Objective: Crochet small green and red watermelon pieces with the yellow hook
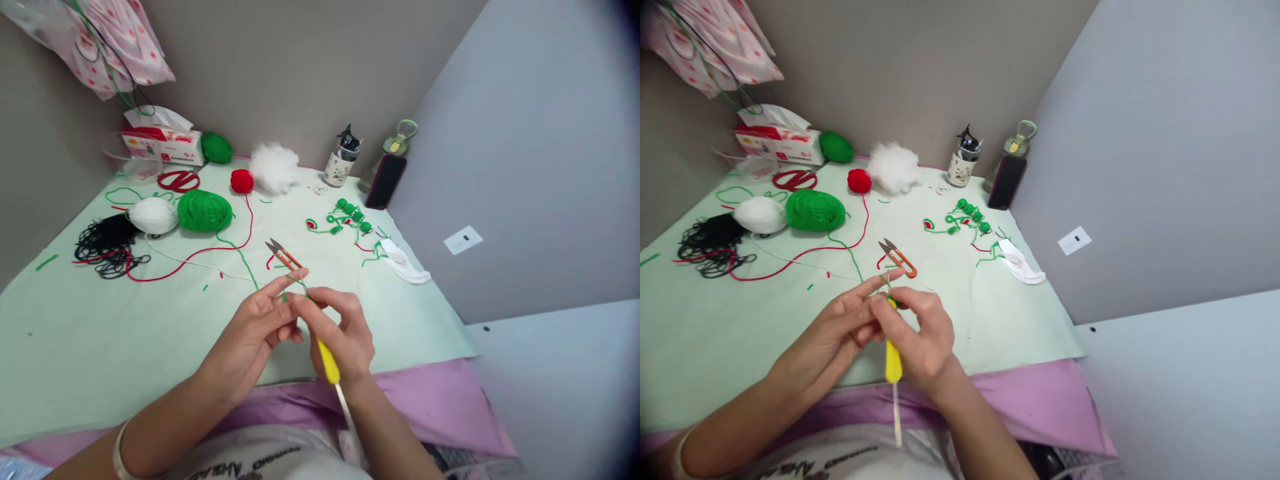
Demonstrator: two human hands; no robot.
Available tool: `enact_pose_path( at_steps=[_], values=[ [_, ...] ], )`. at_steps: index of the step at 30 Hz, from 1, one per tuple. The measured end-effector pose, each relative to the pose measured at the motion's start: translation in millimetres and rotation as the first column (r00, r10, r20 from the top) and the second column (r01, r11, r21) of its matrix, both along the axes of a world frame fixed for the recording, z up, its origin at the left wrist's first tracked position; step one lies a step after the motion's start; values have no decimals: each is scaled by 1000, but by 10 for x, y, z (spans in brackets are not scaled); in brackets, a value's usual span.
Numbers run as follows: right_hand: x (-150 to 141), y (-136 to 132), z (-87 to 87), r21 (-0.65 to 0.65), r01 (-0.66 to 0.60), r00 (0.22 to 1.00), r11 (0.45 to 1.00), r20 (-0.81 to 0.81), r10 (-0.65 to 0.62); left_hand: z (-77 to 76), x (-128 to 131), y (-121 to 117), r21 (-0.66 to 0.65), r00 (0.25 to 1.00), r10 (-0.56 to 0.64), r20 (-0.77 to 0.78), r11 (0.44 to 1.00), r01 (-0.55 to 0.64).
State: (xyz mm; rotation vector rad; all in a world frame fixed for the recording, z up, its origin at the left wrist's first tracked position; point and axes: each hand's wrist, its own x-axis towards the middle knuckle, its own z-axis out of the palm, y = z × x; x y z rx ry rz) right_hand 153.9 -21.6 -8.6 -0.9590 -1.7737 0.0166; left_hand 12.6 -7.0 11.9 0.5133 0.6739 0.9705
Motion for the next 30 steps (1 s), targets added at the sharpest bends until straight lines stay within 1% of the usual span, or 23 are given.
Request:
enact_pose_path(
  at_steps=[1, 2, 3, 5, 6, 7, 8, 11, 12, 15, 17, 20, 21, 23, 25, 27, 29, 30],
  values=[
    [5, 9, 0, -25, -24, 998, 999, -62, 22, -4, -20, 18, -38, 999, -31, 32, 999, 32],
    [13, 20, 14, -69, -57, 986, 996, -163, 45, -1, -41, 36, -63, 998, -43, 54, 997, 46],
    [21, 35, 38, -118, -97, 957, 988, -284, 60, 5, -60, 52, -74, 997, -37, 64, 996, 42],
    [34, 70, 92, -195, -191, 860, 962, -506, 68, 22, -80, 74, -58, 999, -6, 53, 998, 9],
    [36, 87, 111, -219, -242, 811, 945, -581, 73, 30, -78, 77, -34, 999, 6, 32, 999, -5],
    [35, 103, 123, -239, -290, 777, 927, -623, 83, 34, -70, 74, -2, 1000, 14, 4, 1000, -14],
    [32, 115, 125, -261, -333, 767, 906, -635, 99, 36, -57, 67, 33, 999, 19, -29, 999, -18],
    [28, 133, 96, -324, -381, 781, 866, -614, 114, 25, -20, 40, 116, 993, 30, -115, 993, -17],
    [33, 134, 82, -336, -392, 770, 857, -630, 105, 20, -16, 34, 129, 990, 35, -134, 991, -17],
    [61, 140, 50, -360, -446, 688, 819, -724, 57, 11, -32, 32, 145, 984, 34, -175, 989, -9],
    [78, 143, 48, -369, -472, 662, 800, -748, 46, 14, -53, 36, 148, 981, 30, -191, 989, -1],
    [84, 128, 76, -343, -467, 683, 815, -725, 86, 20, -75, 39, 150, 976, 34, -215, 989, -1],
    [82, 114, 91, -334, -451, 704, 828, -703, 100, 20, -80, 39, 156, 973, 40, -229, 988, -4],
    [79, 76, 122, -333, -384, 774, 861, -625, 103, 13, -83, 39, 178, 962, 65, -265, 984, -18],
    [81, 34, 141, -321, -288, 864, 902, -494, 100, 0, -76, 37, 214, 947, 111, -301, 976, -46],
    [86, 5, 136, -258, -216, 937, 942, -325, 126, -14, -58, 32, 257, 933, 160, -323, 963, -77],
    [84, -3, 104, -159, -180, 975, 971, -156, 156, -27, -31, 21, 287, 922, 201, -330, 952, -105],
    [78, 1, 80, -106, -159, 986, 982, -75, 151, -33, -17, 15, 290, 921, 214, -326, 950, -118]
  ],
)
